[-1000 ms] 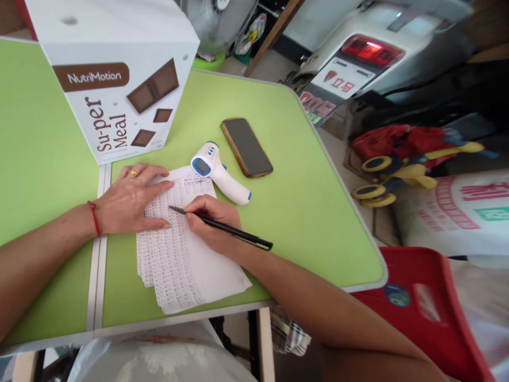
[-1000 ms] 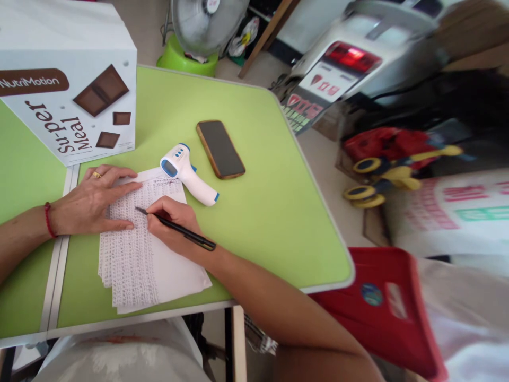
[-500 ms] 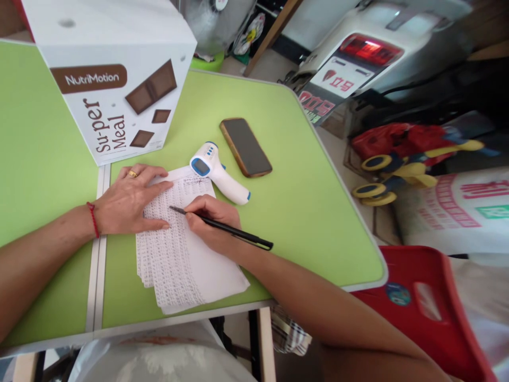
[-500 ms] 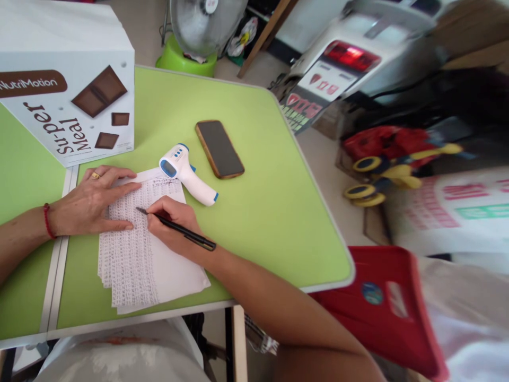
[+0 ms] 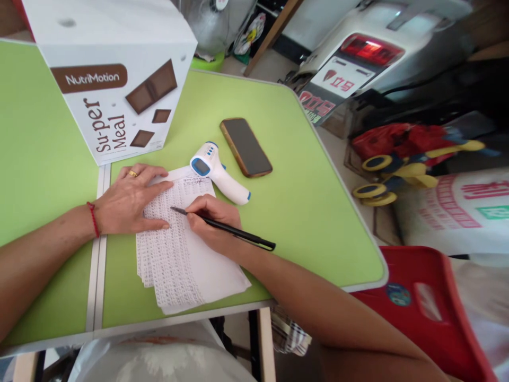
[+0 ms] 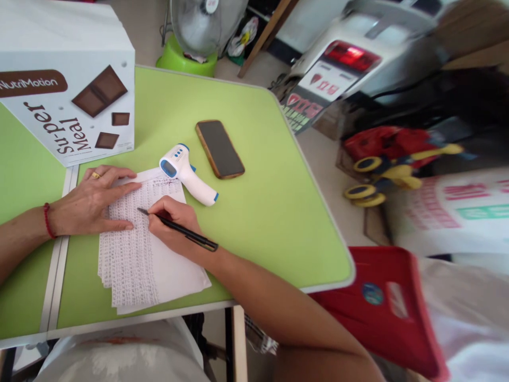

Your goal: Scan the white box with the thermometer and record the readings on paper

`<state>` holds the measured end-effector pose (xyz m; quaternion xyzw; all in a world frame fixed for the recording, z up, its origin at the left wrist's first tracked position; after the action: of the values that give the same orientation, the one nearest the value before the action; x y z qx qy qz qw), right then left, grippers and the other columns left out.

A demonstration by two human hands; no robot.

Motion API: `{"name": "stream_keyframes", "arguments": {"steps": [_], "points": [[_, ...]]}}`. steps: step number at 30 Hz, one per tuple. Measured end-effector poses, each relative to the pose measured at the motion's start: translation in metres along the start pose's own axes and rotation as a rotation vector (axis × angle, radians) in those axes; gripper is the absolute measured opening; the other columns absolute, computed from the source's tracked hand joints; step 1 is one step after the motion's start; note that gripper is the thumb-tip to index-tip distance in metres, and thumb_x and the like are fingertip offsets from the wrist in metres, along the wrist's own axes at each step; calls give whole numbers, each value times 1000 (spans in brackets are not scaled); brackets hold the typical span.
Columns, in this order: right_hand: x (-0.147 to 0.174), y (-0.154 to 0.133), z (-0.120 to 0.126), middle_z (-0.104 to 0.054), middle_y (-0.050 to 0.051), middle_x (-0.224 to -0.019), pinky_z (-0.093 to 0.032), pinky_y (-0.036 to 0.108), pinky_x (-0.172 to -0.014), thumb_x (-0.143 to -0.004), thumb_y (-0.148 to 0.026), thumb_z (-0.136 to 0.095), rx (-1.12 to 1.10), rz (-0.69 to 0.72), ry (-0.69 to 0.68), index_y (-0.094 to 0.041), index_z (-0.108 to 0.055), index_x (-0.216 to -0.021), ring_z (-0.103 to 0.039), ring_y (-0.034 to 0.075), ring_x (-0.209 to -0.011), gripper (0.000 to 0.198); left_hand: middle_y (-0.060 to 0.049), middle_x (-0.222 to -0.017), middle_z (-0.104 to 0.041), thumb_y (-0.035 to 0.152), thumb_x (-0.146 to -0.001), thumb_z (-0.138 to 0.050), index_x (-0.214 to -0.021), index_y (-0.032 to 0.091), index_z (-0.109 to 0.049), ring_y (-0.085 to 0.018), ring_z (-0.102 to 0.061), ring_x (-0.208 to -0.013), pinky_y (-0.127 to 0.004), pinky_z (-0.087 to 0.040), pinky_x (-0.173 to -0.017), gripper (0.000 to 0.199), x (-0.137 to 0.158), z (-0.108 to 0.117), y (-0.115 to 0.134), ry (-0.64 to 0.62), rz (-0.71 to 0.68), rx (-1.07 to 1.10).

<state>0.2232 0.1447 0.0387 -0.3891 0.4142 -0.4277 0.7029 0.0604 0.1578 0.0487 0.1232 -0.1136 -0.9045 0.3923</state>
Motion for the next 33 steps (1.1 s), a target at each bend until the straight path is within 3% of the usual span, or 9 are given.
{"name": "stream_keyframes", "arguments": {"steps": [24, 33], "points": [[2, 2, 0, -57, -4, -57, -38, 22, -46, -73, -18, -58, -37, -36, 25, -21, -59, -69, -48, 8, -50, 5, -20, -136, -48, 63, -77, -63, -130, 15, -55, -41, -44, -120, -58, -33, -97, 72, -1, 1, 0, -15, 6, 22], [2, 0, -5, -60, -4, -58, -39, 20, -46, -73, -15, -59, -19, 37, -75, -19, -62, -71, -48, 7, -48, 6, -21, -136, -48, 63, -77, -62, -130, 13, -56, -41, -44, -120, -59, -33, -96, 73, -1, -1, 0, -22, 3, 12]]}}
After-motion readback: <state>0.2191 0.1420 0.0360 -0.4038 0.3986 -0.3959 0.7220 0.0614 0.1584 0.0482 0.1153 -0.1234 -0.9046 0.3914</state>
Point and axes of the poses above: each hand's wrist, its own x-axis away from the middle knuckle, its own z-axis out of the back of the hand, y = z × x, the point moved 6 cm from there along -x, towards the middle knuckle
